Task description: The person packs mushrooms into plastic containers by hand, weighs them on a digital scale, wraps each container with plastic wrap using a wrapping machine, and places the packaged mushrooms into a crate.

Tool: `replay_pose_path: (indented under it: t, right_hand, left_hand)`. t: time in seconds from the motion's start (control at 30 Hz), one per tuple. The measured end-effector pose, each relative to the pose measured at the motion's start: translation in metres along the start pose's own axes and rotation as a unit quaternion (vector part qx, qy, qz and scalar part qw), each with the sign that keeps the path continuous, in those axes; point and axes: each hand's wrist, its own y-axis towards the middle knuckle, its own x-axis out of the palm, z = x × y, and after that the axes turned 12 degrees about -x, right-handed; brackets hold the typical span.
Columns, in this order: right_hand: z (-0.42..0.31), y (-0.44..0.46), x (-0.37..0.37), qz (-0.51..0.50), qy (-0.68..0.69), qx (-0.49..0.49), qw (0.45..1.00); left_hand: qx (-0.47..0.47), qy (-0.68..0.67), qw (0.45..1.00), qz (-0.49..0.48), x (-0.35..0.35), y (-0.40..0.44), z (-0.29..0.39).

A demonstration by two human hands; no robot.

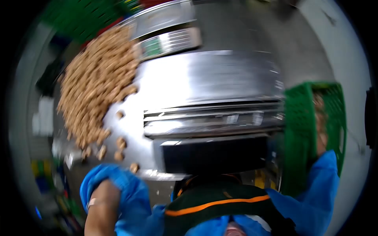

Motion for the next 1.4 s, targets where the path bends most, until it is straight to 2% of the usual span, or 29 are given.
replay_pose_path:
  t: [0.07,0.1,0.13,0.17,0.2,0.27,0.3,0.33,0.37,0.4,0.47,0.53,0.63,0.67,0.73,0.77,0.8,0.83,0.87,0.9,0.97,1.07,1.1,1.13,1.2,1.23,1.3,1.33,1.4]
  right_hand:
    - [-0.005,-0.002,-0.012,0.0,-0.017,-0.023,1.0]
    - [-0.009,-0.008,-0.011,0.004,-0.023,-0.034,0.999]
    - [-0.011,-0.012,-0.012,0.009,-0.035,-0.047,0.998]
    - [-0.018,-0.017,-0.01,0.019,-0.043,-0.06,0.997]
    - [-0.028,-0.024,-0.006,0.031,-0.05,-0.072,0.996]
    - [-0.053,-0.047,0.002,0.055,-0.073,-0.103,0.99]
    - [-0.07,-0.061,0.013,0.066,-0.08,-0.122,0.987]
    - [-0.089,-0.075,0.024,0.077,-0.084,-0.141,0.983]
    - [-0.11,-0.093,0.037,0.087,-0.083,-0.16,0.98]
    - [-0.133,-0.111,0.05,0.099,-0.079,-0.176,0.976]
    - [-0.183,-0.157,0.077,0.126,-0.066,-0.206,0.968]
    - [-0.225,-0.2,0.106,0.127,-0.057,-0.227,0.964]
    - [-0.26,-0.254,0.157,0.05,-0.052,-0.247,0.966]
    - [-0.253,-0.268,0.179,-0.025,-0.073,-0.28,0.957]
    - [-0.231,-0.298,0.228,-0.168,-0.111,-0.341,0.918]
    - [-0.23,-0.349,0.272,-0.222,-0.079,-0.311,0.921]
    - [-0.241,-0.415,0.32,-0.367,-0.052,-0.212,0.904]
    - [-0.252,-0.482,0.369,-0.493,-0.051,-0.102,0.862]
    - [-0.229,-0.511,0.405,-0.548,0.087,0.005,0.832]
    - [-0.211,-0.529,0.441,-0.556,0.091,0.031,0.826]
    - [-0.18,-0.529,0.526,-0.437,0.068,0.073,0.894]
    - [-0.155,-0.489,0.64,-0.261,-0.175,-0.149,0.938]
    - [-0.151,-0.472,0.668,-0.189,-0.227,-0.105,0.95]
    - [-0.149,-0.46,0.688,-0.118,-0.274,-0.062,0.952]
    - [-0.162,-0.457,0.701,-0.305,-0.069,0.086,0.946]
    - [-0.168,-0.459,0.706,-0.394,0.035,0.157,0.905]
    - [-0.176,-0.501,0.73,-0.346,0.116,0.126,0.923]
    - [-0.194,-0.518,0.724,-0.368,0.082,0.075,0.923]
    - [-0.201,-0.523,0.709,-0.472,0.056,0.12,0.872]
  left_hand:
    - [-0.028,-0.083,0.992,-0.09,0.005,-0.001,-0.042]
    - [-0.112,-0.239,0.952,-0.156,-0.016,-0.009,-0.067]
    - [-0.094,-0.186,0.978,0.003,-0.022,-0.039,-0.094]
    - [-0.226,-0.23,0.935,0.146,-0.018,-0.059,-0.094]
    - [-0.365,-0.297,0.846,0.25,-0.015,-0.079,-0.092]
    - [-0.462,-0.039,0.765,0.447,-0.005,-0.148,-0.096]
    - [-0.52,0.17,0.672,0.5,0.005,-0.194,-0.097]
    - [-0.61,0.347,0.46,0.544,0.028,-0.26,-0.114]
    - [-0.765,0.437,0.208,0.425,0.044,-0.307,-0.111]
    - [-0.739,0.599,0.021,0.308,0.073,-0.357,-0.103]
    - [-0.656,0.463,0.003,0.597,0.102,-0.463,-0.068]
    - [-0.532,0.552,-0.201,0.61,0.128,-0.549,-0.026]
    - [-0.533,0.418,-0.343,0.651,0.148,-0.622,0.044]
    - [-0.555,0.333,-0.321,0.691,0.147,-0.626,0.069]
    - [-0.544,0.378,-0.338,0.668,0.151,-0.676,0.089]
    - [-0.567,0.466,-0.377,0.565,0.16,-0.72,0.086]
    - [-0.589,0.472,-0.321,0.572,0.16,-0.721,0.093]
    - [-0.718,0.322,-0.225,0.574,0.153,-0.72,0.111]
    - [-0.788,0.311,-0.174,0.501,0.172,-0.829,0.102]
    - [-0.727,0.384,-0.195,0.535,0.174,-0.821,0.103]
    - [-0.686,0.333,-0.21,0.612,0.171,-0.819,0.113]
    - [-0.693,0.332,-0.196,0.609,0.16,-0.773,0.131]
    - [-0.673,0.343,-0.167,0.633,0.162,-0.767,0.134]
    - [-0.645,0.365,-0.184,0.645,0.163,-0.769,0.131]
    - [-0.592,0.395,-0.191,0.676,0.162,-0.767,0.136]
    - [-0.567,0.401,-0.182,0.696,0.163,-0.762,0.14]
    - [-0.483,0.421,-0.177,0.747,0.167,-0.752,0.135]
    - [-0.425,0.441,-0.176,0.771,0.167,-0.748,0.136]
    - [-0.327,0.551,-0.175,0.747,0.145,-0.696,0.142]
